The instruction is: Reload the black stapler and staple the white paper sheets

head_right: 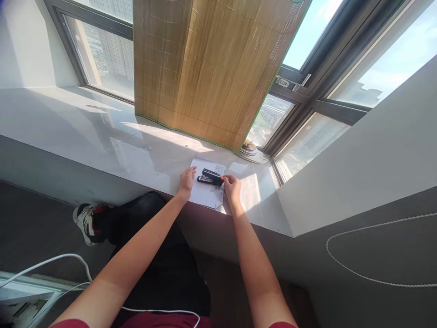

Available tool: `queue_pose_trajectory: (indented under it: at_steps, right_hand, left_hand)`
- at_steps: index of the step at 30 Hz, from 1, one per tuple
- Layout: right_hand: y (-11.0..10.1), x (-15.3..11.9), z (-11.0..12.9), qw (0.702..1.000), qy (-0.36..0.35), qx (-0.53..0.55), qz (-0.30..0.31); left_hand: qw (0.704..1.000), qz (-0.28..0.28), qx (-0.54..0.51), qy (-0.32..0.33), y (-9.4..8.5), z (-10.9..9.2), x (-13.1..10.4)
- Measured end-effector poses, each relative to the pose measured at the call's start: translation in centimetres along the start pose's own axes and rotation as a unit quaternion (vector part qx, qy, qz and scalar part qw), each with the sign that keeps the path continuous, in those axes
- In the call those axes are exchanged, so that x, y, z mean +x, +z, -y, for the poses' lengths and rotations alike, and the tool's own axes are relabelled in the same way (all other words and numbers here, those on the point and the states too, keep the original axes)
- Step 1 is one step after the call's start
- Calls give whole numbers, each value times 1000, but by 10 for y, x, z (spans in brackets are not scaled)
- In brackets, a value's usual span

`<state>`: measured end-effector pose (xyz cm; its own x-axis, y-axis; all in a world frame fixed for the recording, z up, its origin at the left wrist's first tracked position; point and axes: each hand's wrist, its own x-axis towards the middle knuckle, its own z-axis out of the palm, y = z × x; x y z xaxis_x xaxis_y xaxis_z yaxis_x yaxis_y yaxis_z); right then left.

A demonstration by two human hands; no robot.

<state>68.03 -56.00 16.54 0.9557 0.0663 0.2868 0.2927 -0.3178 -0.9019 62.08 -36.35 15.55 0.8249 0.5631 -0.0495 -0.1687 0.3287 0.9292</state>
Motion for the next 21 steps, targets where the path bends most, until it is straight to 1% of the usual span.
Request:
queue_pose_trajectory:
  at_steps: [4,13,19,21]
  right_hand:
    - [-1,0,-1,1000,-2,21,-16]
    - [1,3,-6,999,-12,34,-19]
    - [1,2,-3,998,-59,6,-27]
    - [1,1,-2,998,-62,4,-20]
  left_hand:
    - [1000,1,5,0,-1,0,0]
    - [1000,-7,13,16,0,5,2]
    - [1000,1,6,11,-1,7,4]
    - [1000,1,5,11,-1,6,3]
